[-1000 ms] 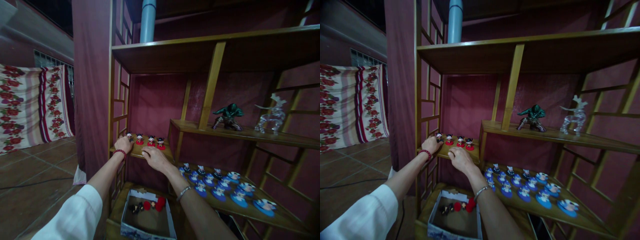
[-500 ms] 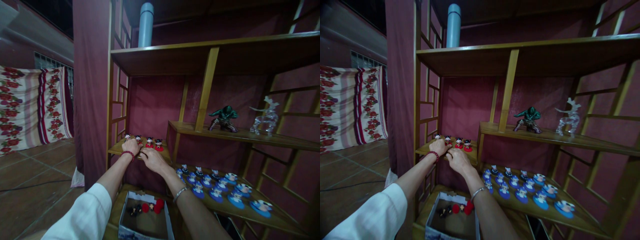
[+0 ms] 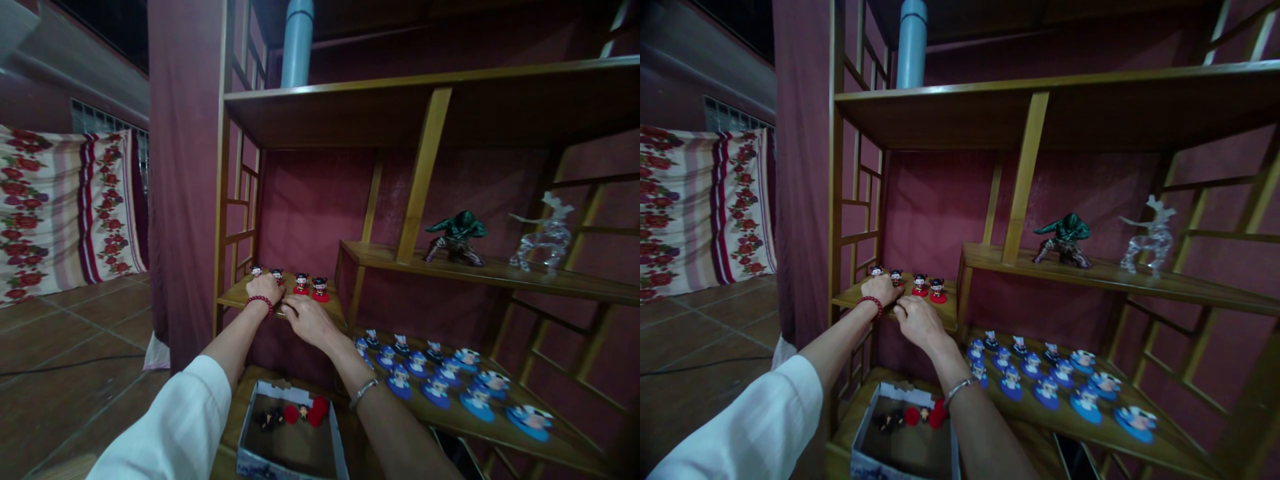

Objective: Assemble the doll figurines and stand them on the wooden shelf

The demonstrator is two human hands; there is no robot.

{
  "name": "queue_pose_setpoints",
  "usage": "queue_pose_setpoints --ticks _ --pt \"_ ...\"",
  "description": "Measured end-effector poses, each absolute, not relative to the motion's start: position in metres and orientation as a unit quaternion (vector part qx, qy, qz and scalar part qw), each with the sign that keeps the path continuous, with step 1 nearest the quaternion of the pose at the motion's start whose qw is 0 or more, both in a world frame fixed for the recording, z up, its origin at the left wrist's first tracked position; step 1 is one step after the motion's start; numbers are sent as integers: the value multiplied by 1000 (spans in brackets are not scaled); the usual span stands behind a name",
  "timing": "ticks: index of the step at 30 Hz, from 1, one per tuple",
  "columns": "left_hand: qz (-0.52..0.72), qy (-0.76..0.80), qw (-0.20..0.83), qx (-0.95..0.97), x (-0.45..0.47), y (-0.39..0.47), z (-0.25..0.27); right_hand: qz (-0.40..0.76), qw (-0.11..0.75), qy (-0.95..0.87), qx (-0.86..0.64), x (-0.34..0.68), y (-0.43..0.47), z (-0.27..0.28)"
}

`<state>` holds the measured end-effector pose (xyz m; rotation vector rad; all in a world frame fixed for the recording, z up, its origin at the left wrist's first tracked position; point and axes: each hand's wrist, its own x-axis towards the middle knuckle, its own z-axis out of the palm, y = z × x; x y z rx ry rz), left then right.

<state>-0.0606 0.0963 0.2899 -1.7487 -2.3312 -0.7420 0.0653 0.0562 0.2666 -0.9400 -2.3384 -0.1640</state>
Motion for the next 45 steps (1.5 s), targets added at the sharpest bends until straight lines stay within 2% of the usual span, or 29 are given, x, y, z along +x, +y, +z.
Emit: queue_pose_setpoints --ticks 21,29,36,45 --pt "-252 -772 54 -581 -64 88 288 -87 316 -874 -360 65 56 264" --pt "-314 -709 124 -619 -64 76 274 -88 351 -855 -371 67 56 263" --pt "-292 -642 71 -706 -50 82 281 -49 400 -839 -366 73 53 261" --pt "-233 -714 29 -660 -34 93 290 27 450 -805 -386 77 51 262"
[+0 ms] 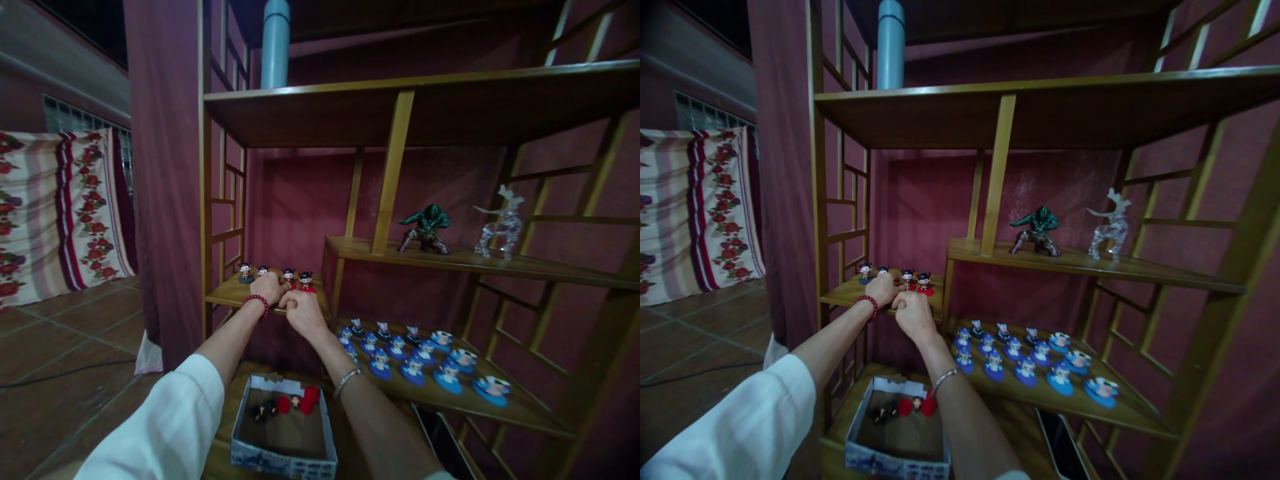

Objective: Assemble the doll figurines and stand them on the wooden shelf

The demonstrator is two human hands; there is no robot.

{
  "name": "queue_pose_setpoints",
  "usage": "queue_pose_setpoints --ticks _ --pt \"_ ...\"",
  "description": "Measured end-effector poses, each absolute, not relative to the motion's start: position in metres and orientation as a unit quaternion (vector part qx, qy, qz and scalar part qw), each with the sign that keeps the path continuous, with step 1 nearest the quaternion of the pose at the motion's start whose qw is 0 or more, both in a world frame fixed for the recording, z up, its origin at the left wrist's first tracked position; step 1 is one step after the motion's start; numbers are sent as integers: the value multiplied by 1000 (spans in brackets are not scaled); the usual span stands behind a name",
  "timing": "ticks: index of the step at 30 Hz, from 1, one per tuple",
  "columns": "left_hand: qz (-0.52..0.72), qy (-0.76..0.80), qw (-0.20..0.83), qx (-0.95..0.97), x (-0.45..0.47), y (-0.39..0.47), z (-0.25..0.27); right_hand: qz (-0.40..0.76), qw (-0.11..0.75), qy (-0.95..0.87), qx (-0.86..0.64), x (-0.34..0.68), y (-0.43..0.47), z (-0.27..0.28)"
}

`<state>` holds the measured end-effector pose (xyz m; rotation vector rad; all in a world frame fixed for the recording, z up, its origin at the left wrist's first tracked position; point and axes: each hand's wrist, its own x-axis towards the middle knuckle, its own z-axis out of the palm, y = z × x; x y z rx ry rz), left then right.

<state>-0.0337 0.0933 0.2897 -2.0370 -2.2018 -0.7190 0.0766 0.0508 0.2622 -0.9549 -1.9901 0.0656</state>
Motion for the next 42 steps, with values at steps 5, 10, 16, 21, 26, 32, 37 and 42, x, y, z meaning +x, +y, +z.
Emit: queue_pose_setpoints --ticks 5,10,16,21,26,32,37,42 --pt "-220 -710 45 -667 -33 97 289 43 472 -780 -409 75 52 262" --pt "-209 -703 49 -678 -34 102 288 29 475 -777 -411 73 56 260" --pt "-200 -702 52 -681 -34 109 286 24 472 -779 -412 73 56 260" --pt "-204 -701 61 -680 -33 110 286 21 469 -776 -421 72 53 262" --pt "-208 -706 57 -675 -32 107 286 25 477 -775 -413 72 53 261" --pt "-212 -709 58 -670 -32 104 287 24 475 -776 -415 73 54 260" --pt "-205 -711 56 -670 -34 102 287 19 451 -781 -431 72 55 260" --pt "-210 -710 47 -670 -35 101 286 10 430 -790 -437 74 52 260"
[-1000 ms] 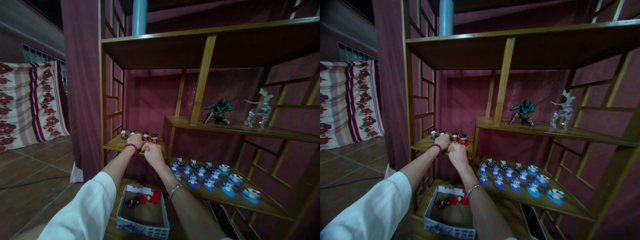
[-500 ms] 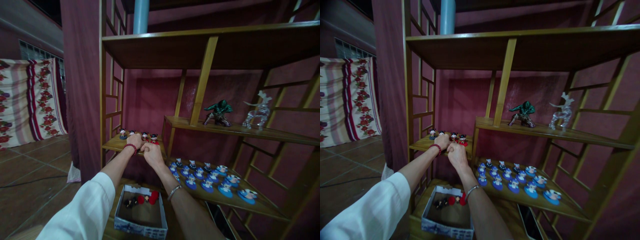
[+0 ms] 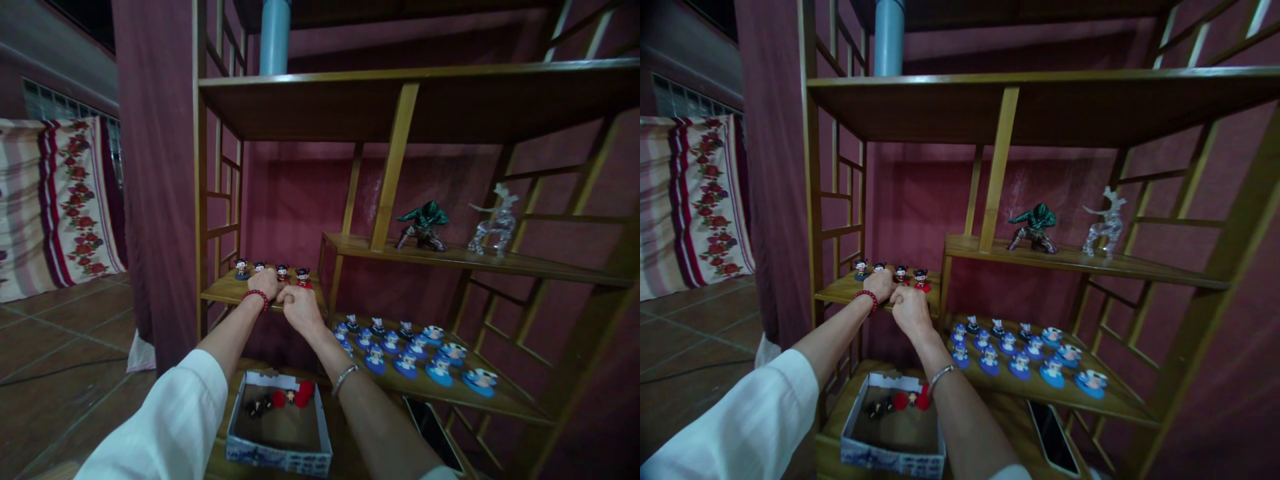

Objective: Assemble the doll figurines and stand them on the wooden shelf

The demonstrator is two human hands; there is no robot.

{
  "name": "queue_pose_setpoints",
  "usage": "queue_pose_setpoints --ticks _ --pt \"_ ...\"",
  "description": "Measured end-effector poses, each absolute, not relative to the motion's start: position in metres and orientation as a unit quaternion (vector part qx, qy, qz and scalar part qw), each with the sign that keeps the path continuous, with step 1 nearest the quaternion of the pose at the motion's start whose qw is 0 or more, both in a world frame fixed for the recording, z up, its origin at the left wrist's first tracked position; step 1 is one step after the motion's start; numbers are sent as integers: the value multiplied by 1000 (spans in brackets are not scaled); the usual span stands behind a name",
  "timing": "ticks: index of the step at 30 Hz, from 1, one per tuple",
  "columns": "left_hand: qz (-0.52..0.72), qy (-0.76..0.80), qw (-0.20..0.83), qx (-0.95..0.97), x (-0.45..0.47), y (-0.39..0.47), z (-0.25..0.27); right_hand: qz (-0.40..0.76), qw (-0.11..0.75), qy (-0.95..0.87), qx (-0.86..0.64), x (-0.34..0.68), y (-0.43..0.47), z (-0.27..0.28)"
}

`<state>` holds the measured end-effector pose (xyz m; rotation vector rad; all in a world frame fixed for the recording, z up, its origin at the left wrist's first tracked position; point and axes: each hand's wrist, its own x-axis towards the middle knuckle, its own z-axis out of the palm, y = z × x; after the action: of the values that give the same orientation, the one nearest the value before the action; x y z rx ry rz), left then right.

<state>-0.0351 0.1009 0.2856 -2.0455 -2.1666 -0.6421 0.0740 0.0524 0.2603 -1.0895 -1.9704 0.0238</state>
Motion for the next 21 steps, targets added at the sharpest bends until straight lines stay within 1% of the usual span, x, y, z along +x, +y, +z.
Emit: queue_pose_setpoints --ticks 5,8,15,21 --pt "-225 -706 54 -670 -36 98 284 -87 383 -799 -455 82 40 255" --pt "-235 -700 58 -672 -36 94 282 -120 357 -790 -484 87 32 250" --pt "-312 -679 80 -659 -39 83 278 -126 282 -770 -558 87 23 249" --pt "-273 -571 100 -767 -35 73 279 -82 233 -766 -593 83 19 260"
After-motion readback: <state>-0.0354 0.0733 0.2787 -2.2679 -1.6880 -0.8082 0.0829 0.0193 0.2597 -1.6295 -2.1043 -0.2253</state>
